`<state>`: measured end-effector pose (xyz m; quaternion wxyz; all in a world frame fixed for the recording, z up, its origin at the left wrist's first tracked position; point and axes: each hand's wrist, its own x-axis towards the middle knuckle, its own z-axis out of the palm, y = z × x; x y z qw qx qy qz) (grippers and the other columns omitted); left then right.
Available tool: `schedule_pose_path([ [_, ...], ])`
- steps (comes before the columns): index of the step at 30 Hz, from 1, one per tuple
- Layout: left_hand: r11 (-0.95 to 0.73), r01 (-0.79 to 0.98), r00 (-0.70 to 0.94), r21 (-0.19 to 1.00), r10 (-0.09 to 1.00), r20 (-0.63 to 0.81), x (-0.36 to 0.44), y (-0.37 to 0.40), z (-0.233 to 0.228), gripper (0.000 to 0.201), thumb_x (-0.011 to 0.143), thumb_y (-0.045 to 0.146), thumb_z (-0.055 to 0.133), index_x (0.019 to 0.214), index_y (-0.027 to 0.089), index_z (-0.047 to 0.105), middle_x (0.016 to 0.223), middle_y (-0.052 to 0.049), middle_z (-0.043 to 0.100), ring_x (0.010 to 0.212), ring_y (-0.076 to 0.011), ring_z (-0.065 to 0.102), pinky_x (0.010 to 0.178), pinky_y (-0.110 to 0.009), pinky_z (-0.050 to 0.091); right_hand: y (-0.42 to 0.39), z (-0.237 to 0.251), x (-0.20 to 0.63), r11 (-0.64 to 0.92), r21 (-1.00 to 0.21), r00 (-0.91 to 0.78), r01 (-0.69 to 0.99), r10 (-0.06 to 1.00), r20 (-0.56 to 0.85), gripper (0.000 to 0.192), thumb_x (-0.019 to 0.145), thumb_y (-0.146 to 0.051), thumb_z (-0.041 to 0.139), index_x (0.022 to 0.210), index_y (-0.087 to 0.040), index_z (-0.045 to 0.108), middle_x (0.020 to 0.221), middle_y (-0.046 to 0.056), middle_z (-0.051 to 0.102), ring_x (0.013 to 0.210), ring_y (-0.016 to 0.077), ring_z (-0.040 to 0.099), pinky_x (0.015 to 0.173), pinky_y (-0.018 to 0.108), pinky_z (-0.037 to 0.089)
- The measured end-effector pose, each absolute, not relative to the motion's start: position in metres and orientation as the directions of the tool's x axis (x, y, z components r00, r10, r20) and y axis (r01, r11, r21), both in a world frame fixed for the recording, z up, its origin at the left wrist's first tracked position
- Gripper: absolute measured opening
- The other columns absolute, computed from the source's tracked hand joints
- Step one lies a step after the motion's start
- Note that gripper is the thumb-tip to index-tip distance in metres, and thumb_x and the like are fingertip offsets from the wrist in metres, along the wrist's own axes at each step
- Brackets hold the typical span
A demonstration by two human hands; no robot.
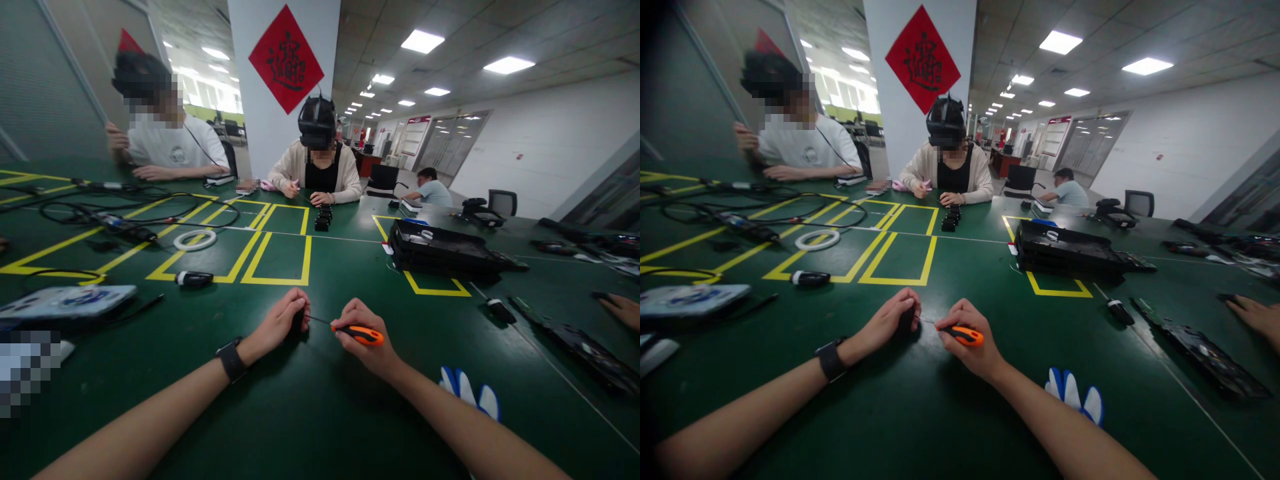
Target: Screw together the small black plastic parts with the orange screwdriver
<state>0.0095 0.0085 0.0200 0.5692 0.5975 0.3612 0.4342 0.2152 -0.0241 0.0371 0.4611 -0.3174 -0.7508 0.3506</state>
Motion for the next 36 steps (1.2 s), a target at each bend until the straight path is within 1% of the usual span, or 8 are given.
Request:
schedule_pose_path([
  [4,-0.097,-0.062,0.354,0.993,0.929,0.113,0.009,0.008,0.02,0.021,0.087,0.036,0.033,0.085,0.018,0.043,0.07,0.001,0.051,0.056,-0.0101,0.052,0.055,-0.025,0.042,-0.025,0.04,0.215,0.552,-0.826,-0.438,0.118,0.775,0.456,0.012,0.077,-0.015,0.057,0.083,-0.022,0.066,0.098,0.005,0.051,0.094,0.0176,0.051,0.082,0.035,0.042],
  [9,-0.115,-0.053,0.371,0.992,0.92,0.126,0.01,0.008,0.02,0.021,0.087,0.037,0.034,0.085,0.018,0.042,0.07,0.002,0.051,0.057,-0.0098,0.052,0.056,-0.025,0.042,-0.026,0.04,0.214,0.53,-0.846,-0.459,0.061,0.767,0.448,0.009,0.077,-0.021,0.059,0.083,-0.021,0.066,0.103,0.006,0.051,0.096,0.0187,0.051,0.082,0.035,0.042],
  [12,-0.136,-0.016,0.382,0.991,0.915,0.132,0.01,0.008,0.019,0.022,0.086,0.039,0.037,0.086,0.018,0.042,0.071,0.002,0.053,0.057,-0.0096,0.053,0.058,-0.025,0.043,-0.027,0.038,0.213,0.524,-0.849,-0.412,0.064,0.789,0.456,0.016,0.082,-0.027,0.053,0.088,-0.021,0.066,0.103,0.006,0.051,0.093,0.0178,0.05,0.081,0.034,0.042],
  [17,-0.182,0.067,0.371,0.981,0.917,0.145,0.009,0.011,0.017,0.024,0.083,0.041,0.044,0.087,0.018,0.044,0.074,0.001,0.056,0.056,-0.0095,0.054,0.058,-0.024,0.042,-0.03,0.032,0.209,0.491,-0.853,-0.32,0.175,0.848,0.423,0.016,0.084,-0.027,0.05,0.093,-0.02,0.061,0.078,0.001,0.05,0.071,0.0124,0.049,0.067,0.027,0.041],
  [22,-0.187,0.125,0.384,0.974,0.915,0.126,0.006,0.013,0.018,0.027,0.082,0.042,0.045,0.088,0.016,0.049,0.073,0.0,0.057,0.058,-0.0105,0.055,0.058,-0.025,0.043,-0.033,0.029,0.206,0.374,-0.923,-0.337,0.093,0.884,0.324,0.011,0.079,-0.022,0.055,0.087,-0.02,0.048,0.071,-0.002,0.051,0.058,0.0093,0.049,0.054,0.022,0.039],
  [28,-0.195,0.115,0.354,0.974,0.924,0.144,0.005,0.012,0.021,0.028,0.083,0.04,0.045,0.098,0.017,0.048,0.072,0.002,0.053,0.059,-0.0104,0.054,0.058,-0.025,0.043,-0.029,0.031,0.211,0.465,-0.879,-0.372,0.108,0.839,0.398,0.008,0.077,-0.023,0.058,0.084,-0.019,0.058,0.081,0.003,0.056,0.072,0.0131,0.055,0.066,0.028,0.045],
  [33,-0.197,0.115,0.307,0.974,0.939,0.154,0.004,0.013,0.019,0.027,0.083,0.039,0.045,0.099,0.018,0.047,0.072,0.002,0.052,0.059,-0.0105,0.054,0.059,-0.025,0.043,-0.025,0.03,0.211,0.333,-0.943,-0.358,0.022,0.883,0.304,0.019,0.084,-0.03,0.047,0.092,-0.019,0.061,0.083,0.003,0.054,0.063,0.0112,0.052,0.05,0.023,0.043],
  [36,-0.203,0.122,0.274,0.972,0.948,0.164,0.003,0.015,0.018,0.025,0.083,0.038,0.045,0.097,0.018,0.047,0.069,0.003,0.052,0.061,-0.0107,0.054,0.061,-0.025,0.043,-0.025,0.03,0.209,0.321,-0.941,-0.247,0.105,0.925,0.288,0.02,0.08,-0.028,0.054,0.098,-0.02,0.059,0.082,0.002,0.057,0.066,0.0116,0.054,0.056,0.024,0.044],
])
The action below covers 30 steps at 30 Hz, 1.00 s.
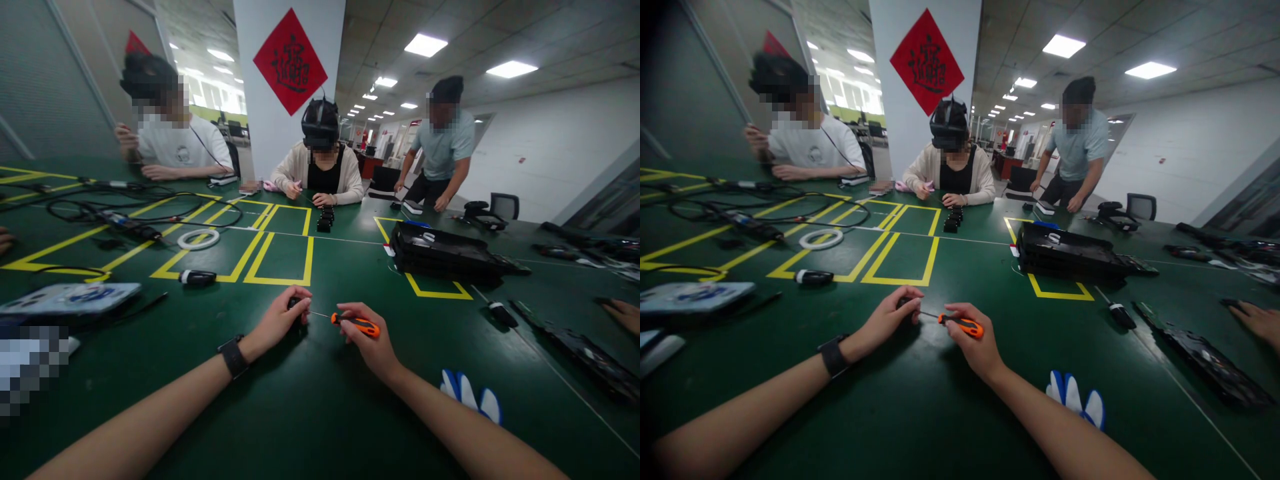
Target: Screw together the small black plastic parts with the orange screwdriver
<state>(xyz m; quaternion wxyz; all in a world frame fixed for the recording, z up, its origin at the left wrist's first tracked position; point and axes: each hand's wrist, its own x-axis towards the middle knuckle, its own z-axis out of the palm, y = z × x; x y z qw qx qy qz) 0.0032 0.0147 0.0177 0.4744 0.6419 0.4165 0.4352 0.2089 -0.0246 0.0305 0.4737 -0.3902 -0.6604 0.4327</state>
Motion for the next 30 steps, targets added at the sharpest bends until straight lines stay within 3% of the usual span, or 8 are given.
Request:
schedule_pose_path([
  [5,-0.233,0.164,0.209,0.959,0.958,0.197,0.001,0.016,0.019,0.022,0.082,0.037,0.046,0.093,0.018,0.047,0.07,0.003,0.052,0.059,-0.0094,0.051,0.059,-0.024,0.042,-0.023,0.034,0.209,0.383,-0.889,-0.173,0.251,0.921,0.348,0.014,0.074,-0.03,0.063,0.083,-0.018,0.062,0.08,0.001,0.061,0.069,0.0128,0.055,0.063,0.025,0.044],
  [13,-0.313,0.29,0.21,0.904,0.943,0.259,0.002,0.014,0.022,0.02,0.082,0.036,0.047,0.09,0.018,0.049,0.07,0.003,0.051,0.06,-0.0101,0.049,0.062,-0.025,0.04,-0.014,0.028,0.217,0.364,-0.823,-0.238,0.435,0.929,0.285,0.021,0.073,-0.028,0.063,0.092,-0.02,0.065,0.091,0.003,0.065,0.084,0.0167,0.059,0.079,0.033,0.045],
  [17,-0.375,0.345,0.224,0.86,0.923,0.313,0.004,0.01,0.022,0.019,0.082,0.035,0.047,0.09,0.018,0.05,0.078,0.0,0.054,0.069,-0.0116,0.05,0.066,-0.025,0.04,-0.01,0.024,0.216,0.386,-0.763,-0.289,0.519,0.919,0.269,0.027,0.076,-0.026,0.06,0.103,-0.021,0.061,0.1,0.004,0.062,0.094,0.0172,0.056,0.086,0.034,0.042],
  [20,-0.379,0.356,0.219,0.854,0.922,0.318,0.005,0.009,0.021,0.019,0.081,0.034,0.047,0.09,0.018,0.051,0.078,0.0,0.054,0.068,-0.0117,0.05,0.065,-0.025,0.04,-0.009,0.024,0.216,0.443,-0.703,-0.33,0.555,0.894,0.303,0.021,0.082,-0.029,0.053,0.099,-0.02,0.063,0.099,0.006,0.061,0.098,0.0176,0.051,0.089,0.034,0.039],
  [24,-0.352,0.33,0.237,0.876,0.929,0.285,0.004,0.011,0.02,0.02,0.082,0.036,0.047,0.092,0.018,0.05,0.074,0.001,0.053,0.064,-0.0114,0.05,0.063,-0.026,0.04,-0.008,0.025,0.217,0.492,-0.671,-0.383,0.555,0.867,0.319,0.022,0.087,-0.027,0.045,0.093,-0.019,0.064,0.093,0.005,0.061,0.094,0.0172,0.051,0.085,0.034,0.039],
  [30,-0.3,0.296,0.247,0.907,0.941,0.23,0.002,0.014,0.019,0.021,0.081,0.037,0.047,0.091,0.019,0.049,0.068,0.003,0.052,0.06,-0.0117,0.05,0.061,-0.026,0.04,-0.012,0.021,0.216,0.458,-0.701,-0.347,0.547,0.886,0.308,0.017,0.077,-0.029,0.06,0.091,-0.02,0.06,0.091,0.004,0.058,0.085,0.0175,0.052,0.077,0.033,0.041],
])
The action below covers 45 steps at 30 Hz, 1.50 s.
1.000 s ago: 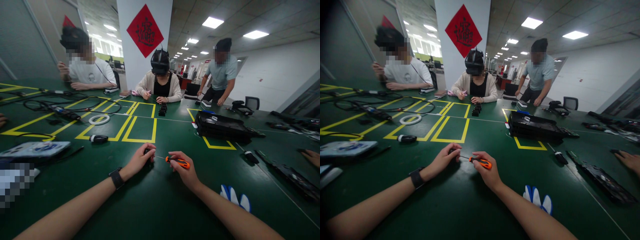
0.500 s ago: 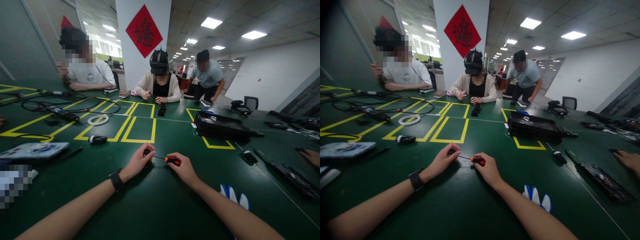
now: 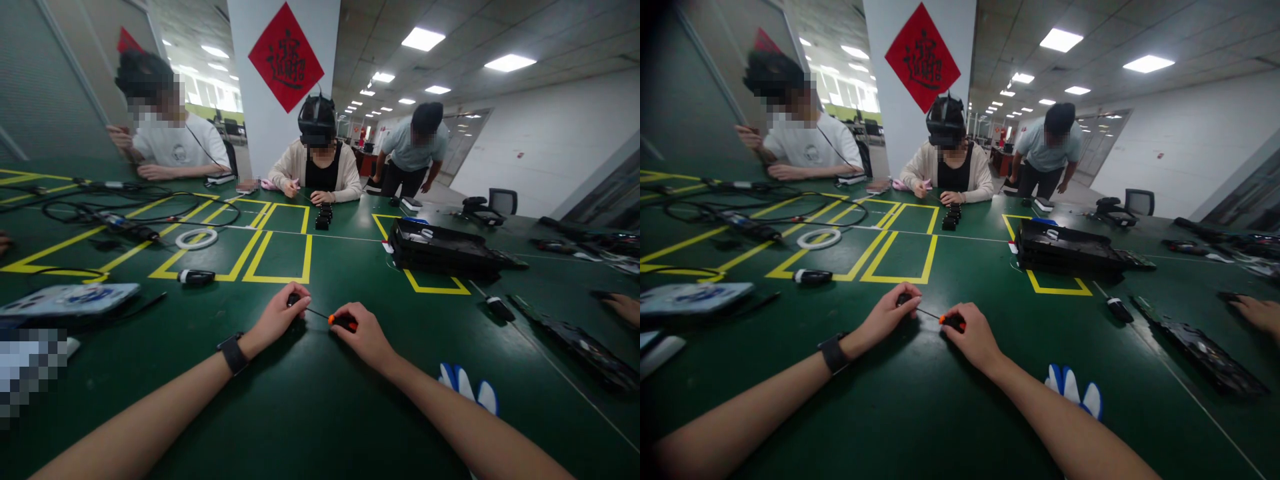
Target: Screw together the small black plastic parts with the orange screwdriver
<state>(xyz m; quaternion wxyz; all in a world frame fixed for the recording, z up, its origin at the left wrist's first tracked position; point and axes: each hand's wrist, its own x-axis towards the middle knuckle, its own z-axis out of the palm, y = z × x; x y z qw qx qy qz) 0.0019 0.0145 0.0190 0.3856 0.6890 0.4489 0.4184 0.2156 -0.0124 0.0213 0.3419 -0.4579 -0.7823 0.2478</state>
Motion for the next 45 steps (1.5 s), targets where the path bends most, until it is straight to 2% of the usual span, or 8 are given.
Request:
schedule_pose_path([
  [9,-0.358,0.307,0.245,0.882,0.925,0.291,0.0027,0.016,0.0162,0.02,0.079,0.036,0.051,0.089,0.018,0.05,0.077,0.002,0.052,0.065,-0.0103,0.049,0.064,-0.025,0.04,-0.0106,0.0252,0.213,0.512,-0.656,-0.433,0.554,0.85,0.298,0.017,0.086,-0.024,0.046,0.084,-0.018,0.062,0.092,0.005,0.058,0.092,0.0177,0.049,0.085,0.034,0.036],
  [13,-0.347,0.295,0.247,0.89,0.928,0.28,0.0016,0.0181,0.0141,0.025,0.075,0.035,0.057,0.092,0.018,0.049,0.077,0.002,0.054,0.067,-0.0109,0.051,0.067,-0.026,0.041,-0.0119,0.0243,0.2122,0.513,-0.664,-0.415,0.544,0.852,0.318,0.011,0.082,-0.023,0.053,0.09,-0.019,0.059,0.092,0.004,0.057,0.091,0.0171,0.049,0.082,0.032,0.037],
  [18,-0.375,0.273,0.281,0.886,0.912,0.3,0.0027,0.0161,0.0181,0.028,0.072,0.034,0.061,0.091,0.018,0.049,0.083,-0.001,0.057,0.075,-0.0132,0.054,0.073,-0.029,0.042,-0.013,0.0223,0.2123,0.462,-0.685,-0.354,0.563,0.884,0.305,0.021,0.075,-0.025,0.061,0.094,-0.019,0.057,0.094,0.005,0.055,0.088,0.0178,0.049,0.08,0.032,0.039],
  [22,-0.381,0.262,0.295,0.887,0.906,0.303,0.0037,0.0143,0.0204,0.024,0.074,0.033,0.058,0.091,0.018,0.049,0.084,-0.001,0.055,0.074,-0.0127,0.053,0.07,-0.027,0.043,-0.0113,0.0228,0.2143,0.491,-0.673,-0.401,0.553,0.865,0.301,0.013,0.083,-0.025,0.051,0.09,-0.019,0.061,0.094,0.005,0.056,0.092,0.0181,0.048,0.083,0.034,0.037],
  [25,-0.382,0.281,0.279,0.88,0.91,0.306,0.0042,0.014,0.0205,0.023,0.075,0.034,0.056,0.09,0.018,0.05,0.085,-0.001,0.054,0.075,-0.013,0.052,0.071,-0.028,0.042,-0.0107,0.0237,0.2151,0.515,-0.674,-0.437,0.529,0.847,0.304,0.022,0.088,-0.021,0.042,0.082,-0.018,0.063,0.093,0.005,0.057,0.093,0.0173,0.048,0.085,0.034,0.037],
  [34,-0.346,0.295,0.259,0.891,0.926,0.274,0.0042,0.0149,0.0186,0.026,0.075,0.036,0.057,0.091,0.018,0.05,0.081,0.0,0.054,0.07,-0.013,0.052,0.068,-0.028,0.042,-0.0116,0.0252,0.2171,0.484,-0.674,-0.376,0.558,0.872,0.315,0.017,0.078,-0.025,0.058,0.095,-0.02,0.058,0.094,0.004,0.056,0.09,0.018,0.049,0.081,0.033,0.039],
  [41,-0.379,0.306,0.29,0.873,0.911,0.293,0.0055,0.0137,0.0209,0.023,0.075,0.034,0.057,0.089,0.018,0.049,0.084,-0.001,0.054,0.075,-0.0132,0.052,0.072,-0.029,0.042,-0.0059,0.0257,0.2205,0.505,-0.692,-0.43,0.517,0.852,0.3,0.02,0.087,-0.022,0.044,0.085,-0.018,0.063,0.093,0.005,0.057,0.092,0.0163,0.05,0.084,0.033,0.038],
  [45,-0.365,0.297,0.283,0.882,0.916,0.284,0.0055,0.014,0.0214,0.023,0.075,0.034,0.057,0.09,0.018,0.049,0.084,-0.001,0.054,0.076,-0.0132,0.052,0.073,-0.029,0.042,-0.0059,0.0271,0.2209,0.523,-0.683,-0.443,0.509,0.84,0.313,0.015,0.085,-0.021,0.048,0.087,-0.019,0.062,0.092,0.005,0.057,0.09,0.0167,0.05,0.082,0.033,0.039],
])
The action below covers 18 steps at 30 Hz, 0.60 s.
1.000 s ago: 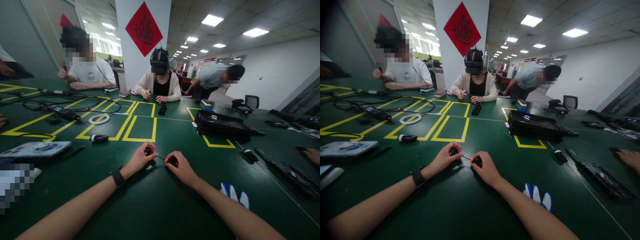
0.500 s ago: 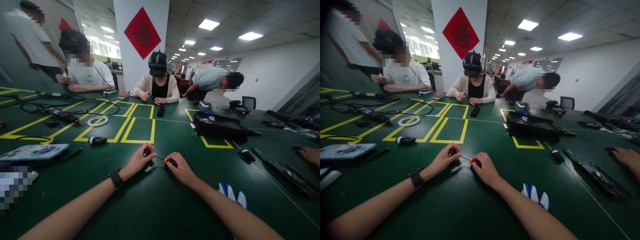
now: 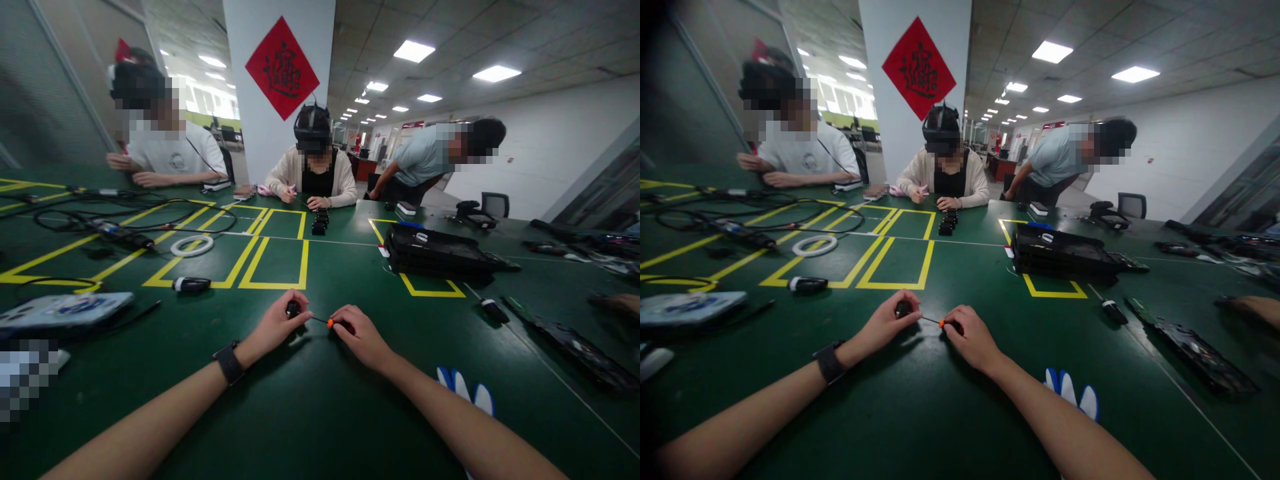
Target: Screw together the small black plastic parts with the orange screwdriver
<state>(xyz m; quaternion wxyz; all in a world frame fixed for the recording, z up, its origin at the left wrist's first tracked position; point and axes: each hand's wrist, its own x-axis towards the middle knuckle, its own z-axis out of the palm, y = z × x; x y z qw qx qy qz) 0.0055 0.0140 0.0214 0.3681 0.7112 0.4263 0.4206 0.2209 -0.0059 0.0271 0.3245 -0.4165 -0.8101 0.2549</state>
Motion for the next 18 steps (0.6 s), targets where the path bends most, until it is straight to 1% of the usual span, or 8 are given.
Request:
schedule_pose_path([
  [2,-0.358,0.295,0.275,0.886,0.92,0.28,0.0053,0.0142,0.0217,0.023,0.075,0.034,0.057,0.09,0.018,0.049,0.084,-0.001,0.055,0.076,-0.0132,0.052,0.073,-0.029,0.042,-0.0065,0.0269,0.2209,0.517,-0.678,-0.426,0.523,0.847,0.317,0.012,0.082,-0.022,0.052,0.091,-0.019,0.06,0.091,0.005,0.057,0.088,0.0171,0.05,0.08,0.032,0.04],
  [7,-0.364,0.295,0.289,0.883,0.915,0.28,0.0057,0.014,0.0226,0.023,0.075,0.034,0.057,0.09,0.018,0.05,0.083,-0.001,0.055,0.074,-0.0128,0.052,0.07,-0.028,0.042,-0.0067,0.0257,0.2215,0.486,-0.679,-0.393,0.551,0.868,0.303,0.018,0.078,-0.023,0.058,0.095,-0.019,0.057,0.093,0.004,0.055,0.087,0.0173,0.05,0.079,0.032,0.04],
  [10,-0.371,0.303,0.286,0.878,0.914,0.287,0.0061,0.014,0.0219,0.023,0.075,0.034,0.057,0.089,0.018,0.05,0.083,-0.001,0.054,0.074,-0.0127,0.051,0.07,-0.027,0.042,-0.0049,0.0253,0.2219,0.497,-0.676,-0.405,0.545,0.862,0.307,0.012,0.083,-0.022,0.05,0.092,-0.019,0.058,0.092,0.005,0.055,0.089,0.0169,0.05,0.081,0.032,0.039],
  [13,-0.382,0.306,0.297,0.872,0.908,0.294,0.0057,0.0142,0.0207,0.023,0.075,0.034,0.057,0.09,0.018,0.049,0.083,0.0,0.054,0.074,-0.0125,0.051,0.069,-0.027,0.042,-0.0034,0.0253,0.222,0.522,-0.675,-0.431,0.522,0.844,0.32,0.019,0.087,-0.019,0.042,0.083,-0.018,0.06,0.092,0.005,0.056,0.091,0.016,0.05,0.084,0.032,0.038],
  [15,-0.386,0.305,0.302,0.871,0.906,0.295,0.0051,0.0146,0.0201,0.024,0.075,0.035,0.058,0.091,0.018,0.049,0.083,0.0,0.054,0.074,-0.0125,0.051,0.069,-0.027,0.041,-0.0035,0.0254,0.222,0.526,-0.676,-0.428,0.517,0.842,0.328,0.017,0.086,-0.018,0.043,0.083,-0.018,0.06,0.091,0.005,0.056,0.091,0.016,0.05,0.084,0.032,0.038],
  [18,-0.38,0.297,0.304,0.876,0.907,0.29,0.0041,0.0154,0.0201,0.025,0.076,0.035,0.057,0.092,0.018,0.048,0.082,0.0,0.054,0.073,-0.0124,0.051,0.07,-0.027,0.041,-0.0055,0.025,0.2218,0.509,-0.689,-0.405,0.516,0.854,0.328,0.01,0.083,-0.02,0.049,0.088,-0.019,0.058,0.091,0.005,0.056,0.089,0.0167,0.05,0.082,0.033,0.04],
])
